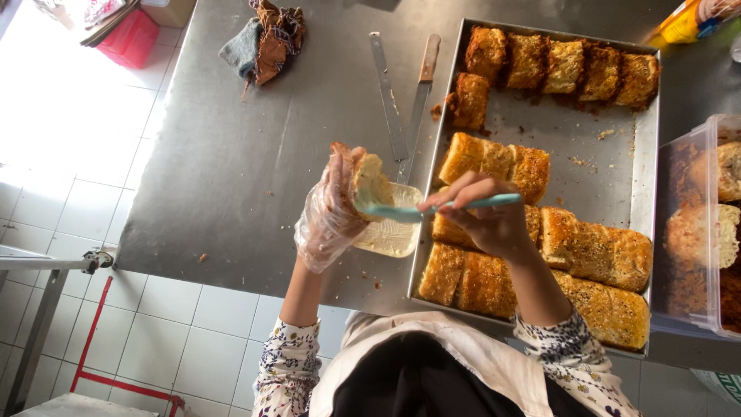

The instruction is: The person prepares bread rolls by spreading a cream filling onto the cut surface of rolls using a blue spatula and then dipping them into a container of meat floss.

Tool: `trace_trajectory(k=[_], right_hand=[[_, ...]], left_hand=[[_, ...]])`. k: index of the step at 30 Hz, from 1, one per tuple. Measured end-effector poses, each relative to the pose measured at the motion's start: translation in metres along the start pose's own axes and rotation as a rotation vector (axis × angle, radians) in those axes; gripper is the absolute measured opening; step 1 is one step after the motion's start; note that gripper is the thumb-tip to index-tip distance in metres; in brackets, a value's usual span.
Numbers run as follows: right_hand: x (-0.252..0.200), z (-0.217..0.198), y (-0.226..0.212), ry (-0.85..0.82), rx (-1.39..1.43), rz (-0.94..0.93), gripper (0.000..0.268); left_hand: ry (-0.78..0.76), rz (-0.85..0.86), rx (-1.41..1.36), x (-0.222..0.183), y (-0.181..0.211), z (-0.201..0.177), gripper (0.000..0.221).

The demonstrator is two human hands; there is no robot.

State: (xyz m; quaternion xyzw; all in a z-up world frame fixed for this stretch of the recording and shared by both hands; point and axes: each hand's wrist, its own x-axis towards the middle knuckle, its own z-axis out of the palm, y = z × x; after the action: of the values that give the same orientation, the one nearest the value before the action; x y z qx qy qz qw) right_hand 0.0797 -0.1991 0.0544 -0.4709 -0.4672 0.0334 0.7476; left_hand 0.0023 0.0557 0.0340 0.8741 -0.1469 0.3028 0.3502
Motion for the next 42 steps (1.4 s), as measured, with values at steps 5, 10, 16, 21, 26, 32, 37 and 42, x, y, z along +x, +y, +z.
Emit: trace_trajectory(k=[5,10,16,21,26,32,37,42], right_hand=[[0.003,-0.009,-0.004,0.013,-0.004,-0.054,0.008],[-0.013,0.006,0.002,-0.113,-0.198,-0.007,0.008],[-0.015,0.002,0.000,0.027,0.037,-0.078,0.009],[-0.022,0.006,0.002,0.254,-0.176,-0.062,0.011],[-0.026,0.023,0.015,0.260,-0.254,-0.220,0.011],[-0.033,0.027,0.000,0.171,-0.184,-0.114,0.009],[-0.013,0.030,0.005,0.329,-0.052,-0.161,0.011],[-0.012,0.047,0.000,0.491,-0.269,-0.120,0.009]], left_hand=[[-0.017,0.037,0.004,-0.004,-0.002,0.004,0.130],[0.023,-0.093,-0.004,0.004,0.000,-0.007,0.138],[0.060,-0.119,-0.074,0.006,0.002,-0.010,0.137],[0.137,-0.191,-0.032,0.010,0.007,-0.015,0.128],[0.086,-0.223,0.031,0.008,0.024,-0.007,0.110],[0.261,-0.082,-0.017,0.011,0.017,-0.017,0.108],[0.122,-0.242,0.025,0.014,0.031,-0.013,0.089],[0.091,-0.369,0.172,0.011,0.016,-0.008,0.081]])
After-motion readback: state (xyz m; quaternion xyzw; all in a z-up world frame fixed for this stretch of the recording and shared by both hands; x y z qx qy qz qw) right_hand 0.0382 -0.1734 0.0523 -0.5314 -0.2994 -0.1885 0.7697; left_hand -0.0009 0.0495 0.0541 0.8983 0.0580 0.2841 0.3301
